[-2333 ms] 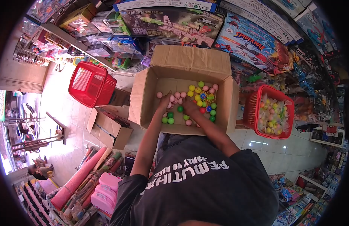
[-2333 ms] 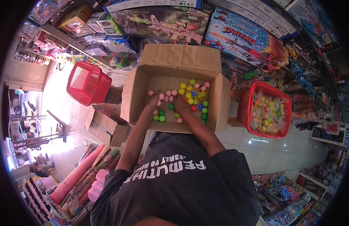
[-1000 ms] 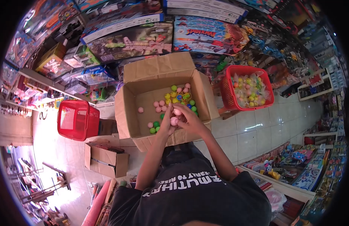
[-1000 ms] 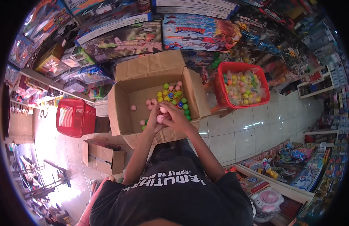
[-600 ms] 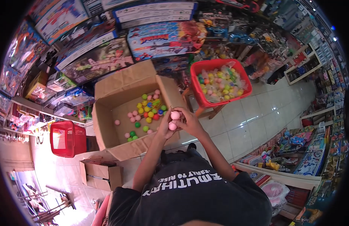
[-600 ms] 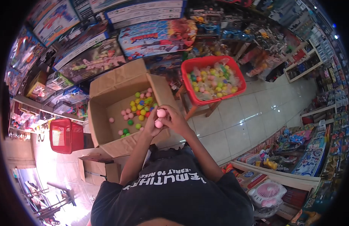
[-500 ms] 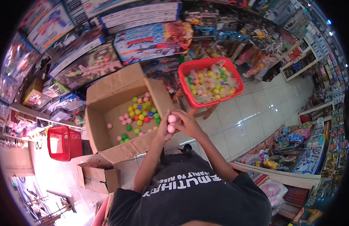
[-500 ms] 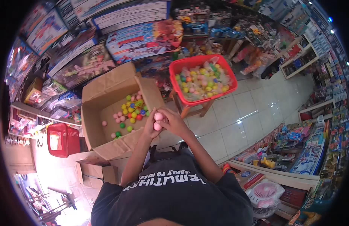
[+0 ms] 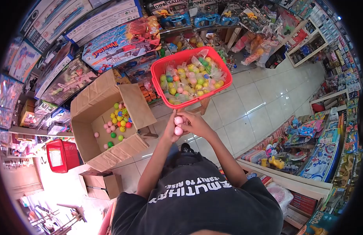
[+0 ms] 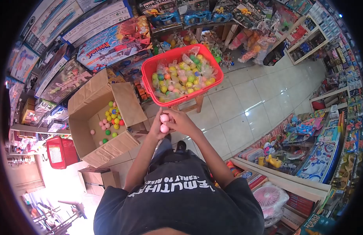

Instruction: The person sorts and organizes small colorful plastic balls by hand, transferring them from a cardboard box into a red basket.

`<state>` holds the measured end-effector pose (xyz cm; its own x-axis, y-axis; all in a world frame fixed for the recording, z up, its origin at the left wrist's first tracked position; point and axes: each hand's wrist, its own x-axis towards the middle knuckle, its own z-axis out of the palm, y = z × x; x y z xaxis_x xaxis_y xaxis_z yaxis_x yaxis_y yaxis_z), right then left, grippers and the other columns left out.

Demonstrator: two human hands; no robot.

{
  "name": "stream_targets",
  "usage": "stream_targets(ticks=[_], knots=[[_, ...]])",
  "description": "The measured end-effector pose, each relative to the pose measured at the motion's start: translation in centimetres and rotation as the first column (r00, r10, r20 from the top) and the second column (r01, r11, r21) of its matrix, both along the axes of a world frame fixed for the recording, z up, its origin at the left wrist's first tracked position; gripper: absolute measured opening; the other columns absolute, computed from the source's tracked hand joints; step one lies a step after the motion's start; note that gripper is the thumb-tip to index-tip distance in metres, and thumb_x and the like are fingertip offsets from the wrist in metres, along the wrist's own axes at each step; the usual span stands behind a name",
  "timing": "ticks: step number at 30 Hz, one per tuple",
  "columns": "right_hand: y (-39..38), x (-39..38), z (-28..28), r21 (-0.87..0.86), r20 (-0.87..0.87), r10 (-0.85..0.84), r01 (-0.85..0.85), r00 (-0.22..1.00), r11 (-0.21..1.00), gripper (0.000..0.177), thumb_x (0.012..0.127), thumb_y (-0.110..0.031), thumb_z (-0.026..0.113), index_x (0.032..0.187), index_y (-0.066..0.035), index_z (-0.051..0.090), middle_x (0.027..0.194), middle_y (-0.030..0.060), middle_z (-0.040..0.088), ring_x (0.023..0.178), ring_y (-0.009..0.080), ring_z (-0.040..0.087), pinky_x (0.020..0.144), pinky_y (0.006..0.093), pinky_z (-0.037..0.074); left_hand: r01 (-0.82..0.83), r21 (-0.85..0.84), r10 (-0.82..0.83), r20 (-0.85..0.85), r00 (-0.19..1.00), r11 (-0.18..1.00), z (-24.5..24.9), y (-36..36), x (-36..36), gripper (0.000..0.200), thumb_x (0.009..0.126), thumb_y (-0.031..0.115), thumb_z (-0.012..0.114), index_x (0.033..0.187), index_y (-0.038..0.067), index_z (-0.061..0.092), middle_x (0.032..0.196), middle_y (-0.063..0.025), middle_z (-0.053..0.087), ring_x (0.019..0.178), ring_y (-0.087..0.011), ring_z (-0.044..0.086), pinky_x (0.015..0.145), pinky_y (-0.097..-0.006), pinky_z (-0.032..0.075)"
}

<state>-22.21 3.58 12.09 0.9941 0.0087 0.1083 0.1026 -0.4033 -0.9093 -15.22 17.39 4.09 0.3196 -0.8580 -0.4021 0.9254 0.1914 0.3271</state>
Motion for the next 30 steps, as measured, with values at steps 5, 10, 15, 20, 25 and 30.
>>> stream_targets(ticks=[5, 10, 15, 20, 25, 30], knots=[[-1.8, 1.6, 0.0, 0.173, -0.042, -0.071, 0.077, 0.997, 0.982, 0.041, 0.078, -0.013, 0.065, 0.115, -0.002, 0.050, 0.094, 0.0062, 0.057, 0.075, 0.0112, 0.053, 0.066, 0.0242, 0.044, -0.076, 0.260, 0.070, 0.032, 0.997, 0.963, 3.0, -2.8, 1.3, 0.049, 0.086, 0.057, 0.041, 0.104, 0.014, 0.053, 0.097, -0.0049, 0.059, 0.082, -0.0150, 0.058, 0.065, -0.0341, 0.051], [-6.3, 4.8, -1.0, 0.318, -0.026, -0.128, 0.130, 0.991, 0.939, 0.038, 0.081, -0.010, 0.062, 0.116, -0.002, 0.051, 0.093, 0.0025, 0.057, 0.074, 0.0078, 0.053, 0.063, 0.0218, 0.044, -0.042, 0.111, 0.034, 0.072, 0.997, 0.993, 2.2, -5.0, 5.4, 0.037, 0.092, 0.041, 0.039, 0.116, 0.013, 0.045, 0.103, -0.0064, 0.058, 0.081, -0.0159, 0.059, 0.055, -0.0269, 0.049], [-12.6, 9.4, -3.2, 0.195, -0.189, -0.162, 0.199, 0.969, 0.960, 0.034, 0.080, -0.014, 0.062, 0.110, -0.001, 0.053, 0.090, 0.0064, 0.061, 0.070, 0.0103, 0.058, 0.061, 0.0235, 0.046, -0.196, 0.110, 0.196, 0.014, 0.981, 0.974, 2.2, -6.7, 9.9, 0.031, 0.091, 0.028, 0.042, 0.119, 0.014, 0.040, 0.105, -0.0110, 0.057, 0.072, -0.0174, 0.057, 0.046, -0.0209, 0.045], [-14.8, 12.0, -8.3, -0.216, -0.229, 0.002, -0.053, 0.973, 0.975, 0.034, 0.071, -0.018, 0.067, 0.099, -0.003, 0.054, 0.087, 0.0139, 0.061, 0.073, 0.0260, 0.062, 0.064, 0.0342, 0.048, -0.272, 0.029, 0.274, -0.095, 0.957, 0.962, 0.1, -6.8, 13.0, 0.029, 0.091, 0.019, 0.043, 0.119, 0.014, 0.038, 0.105, -0.0160, 0.055, 0.067, -0.0184, 0.055, 0.042, -0.0181, 0.043], [-14.5, 13.1, -9.2, -0.367, -0.452, 0.106, -0.293, 0.885, 0.883, 0.036, 0.067, -0.017, 0.071, 0.095, -0.004, 0.054, 0.087, 0.0151, 0.060, 0.082, 0.0317, 0.059, 0.070, 0.0394, 0.046, -0.269, 0.029, 0.271, -0.141, 0.952, 0.963, -1.2, -7.2, 14.1, 0.031, 0.091, 0.021, 0.044, 0.121, 0.016, 0.038, 0.102, -0.0148, 0.056, 0.065, -0.0158, 0.054, 0.042, -0.0185, 0.042], [-15.0, 12.9, -12.0, -0.394, -0.471, 0.150, -0.360, 0.869, 0.846, 0.030, 0.067, -0.015, 0.070, 0.092, -0.005, 0.059, 0.087, 0.0146, 0.061, 0.083, 0.0321, 0.059, 0.071, 0.0402, 0.046, -0.178, 0.316, 0.135, 0.153, 0.979, 0.932, -1.3, -8.3, 14.6, 0.031, 0.092, 0.029, 0.046, 0.121, 0.020, 0.040, 0.096, -0.0079, 0.058, 0.062, -0.0106, 0.052, 0.045, -0.0203, 0.042]])
